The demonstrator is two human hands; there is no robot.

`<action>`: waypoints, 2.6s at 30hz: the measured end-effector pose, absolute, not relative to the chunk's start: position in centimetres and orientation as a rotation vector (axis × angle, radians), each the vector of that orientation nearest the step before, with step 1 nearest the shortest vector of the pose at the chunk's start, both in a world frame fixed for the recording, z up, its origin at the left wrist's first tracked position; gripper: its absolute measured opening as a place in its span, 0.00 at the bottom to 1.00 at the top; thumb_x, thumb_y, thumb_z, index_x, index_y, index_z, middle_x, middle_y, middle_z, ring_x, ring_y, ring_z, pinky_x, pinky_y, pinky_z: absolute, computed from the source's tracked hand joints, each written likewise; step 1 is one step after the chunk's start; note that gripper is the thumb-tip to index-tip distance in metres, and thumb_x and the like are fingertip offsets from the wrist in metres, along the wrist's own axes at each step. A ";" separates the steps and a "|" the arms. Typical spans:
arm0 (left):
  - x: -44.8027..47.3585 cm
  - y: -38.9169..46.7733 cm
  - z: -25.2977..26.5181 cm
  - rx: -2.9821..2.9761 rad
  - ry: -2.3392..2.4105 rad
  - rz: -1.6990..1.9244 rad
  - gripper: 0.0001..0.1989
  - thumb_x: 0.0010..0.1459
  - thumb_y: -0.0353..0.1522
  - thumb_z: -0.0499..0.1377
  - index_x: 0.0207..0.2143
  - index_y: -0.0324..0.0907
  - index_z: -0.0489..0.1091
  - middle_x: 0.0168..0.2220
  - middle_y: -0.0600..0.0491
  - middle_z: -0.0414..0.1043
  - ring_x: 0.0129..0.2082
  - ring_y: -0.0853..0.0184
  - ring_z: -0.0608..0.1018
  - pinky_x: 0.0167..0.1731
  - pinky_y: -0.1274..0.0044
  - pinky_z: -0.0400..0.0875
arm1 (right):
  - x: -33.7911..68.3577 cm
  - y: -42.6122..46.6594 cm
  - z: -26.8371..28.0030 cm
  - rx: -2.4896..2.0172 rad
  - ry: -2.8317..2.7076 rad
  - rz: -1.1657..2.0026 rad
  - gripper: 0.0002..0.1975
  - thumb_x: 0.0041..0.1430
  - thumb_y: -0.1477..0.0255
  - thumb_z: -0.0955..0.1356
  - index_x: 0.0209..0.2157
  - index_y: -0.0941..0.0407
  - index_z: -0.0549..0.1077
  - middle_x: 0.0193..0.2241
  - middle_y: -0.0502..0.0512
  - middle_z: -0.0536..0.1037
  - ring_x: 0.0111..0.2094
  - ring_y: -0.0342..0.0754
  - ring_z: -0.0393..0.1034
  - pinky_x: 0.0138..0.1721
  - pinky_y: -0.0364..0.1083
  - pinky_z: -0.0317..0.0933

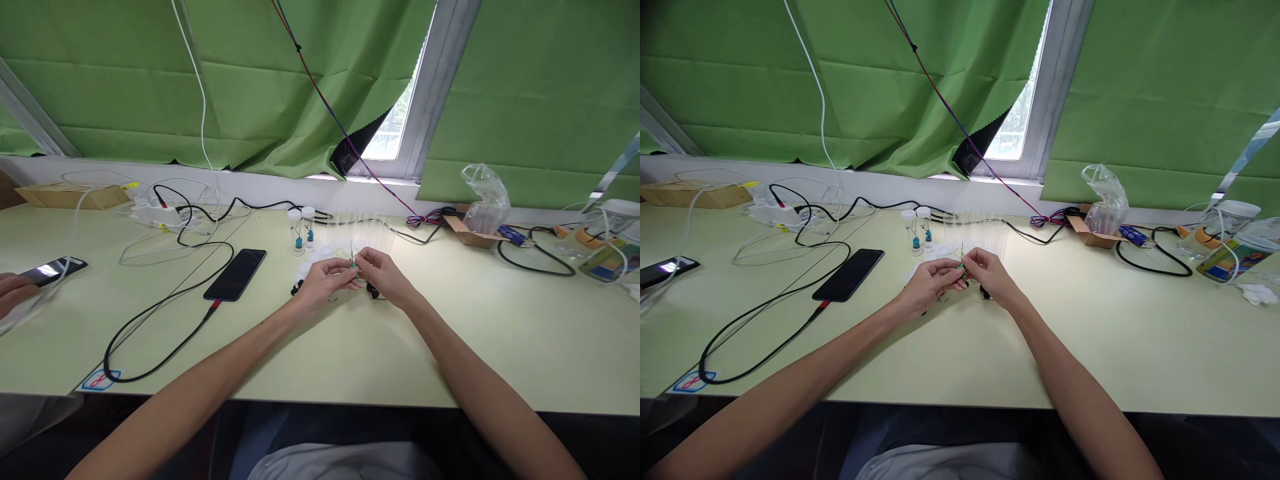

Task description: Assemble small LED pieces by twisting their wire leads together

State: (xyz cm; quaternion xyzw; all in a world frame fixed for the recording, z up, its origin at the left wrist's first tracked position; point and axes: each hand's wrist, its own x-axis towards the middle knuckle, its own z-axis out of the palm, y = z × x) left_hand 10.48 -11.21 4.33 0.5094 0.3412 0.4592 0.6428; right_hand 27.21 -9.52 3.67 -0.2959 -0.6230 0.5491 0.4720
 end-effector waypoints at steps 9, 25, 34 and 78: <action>10.0 -10.5 4.5 1.110 0.791 1.122 0.19 0.46 0.34 0.71 0.37 0.32 0.73 0.27 0.48 0.77 0.29 0.67 0.80 0.36 0.75 0.75 | 27.1 -8.8 3.0 -1.095 -1.579 0.833 0.13 0.60 0.61 0.65 0.29 0.56 0.68 0.22 0.47 0.68 0.24 0.42 0.62 0.29 0.44 0.58; 9.4 -9.8 4.4 1.081 0.783 1.177 0.16 0.49 0.33 0.69 0.37 0.33 0.72 0.27 0.47 0.77 0.29 0.69 0.79 0.33 0.79 0.74 | 24.9 -10.4 1.2 -1.042 -2.273 0.740 0.05 0.54 0.72 0.71 0.34 0.56 0.75 0.31 0.51 0.73 0.30 0.43 0.65 0.32 0.43 0.59; 9.4 -9.9 4.3 1.088 0.806 1.166 0.15 0.49 0.33 0.69 0.37 0.33 0.73 0.27 0.47 0.77 0.30 0.68 0.80 0.34 0.79 0.75 | 24.5 -10.8 1.4 -1.052 -2.358 0.591 0.04 0.59 0.79 0.66 0.32 0.58 0.72 0.34 0.54 0.73 0.35 0.46 0.67 0.37 0.45 0.60; 9.5 -9.8 4.1 1.093 0.819 1.171 0.16 0.48 0.33 0.70 0.36 0.33 0.73 0.27 0.47 0.77 0.28 0.69 0.80 0.32 0.80 0.74 | 24.9 -11.0 1.6 -1.129 -2.552 0.240 0.07 0.66 0.76 0.59 0.37 0.57 0.67 0.40 0.59 0.68 0.36 0.48 0.67 0.35 0.46 0.60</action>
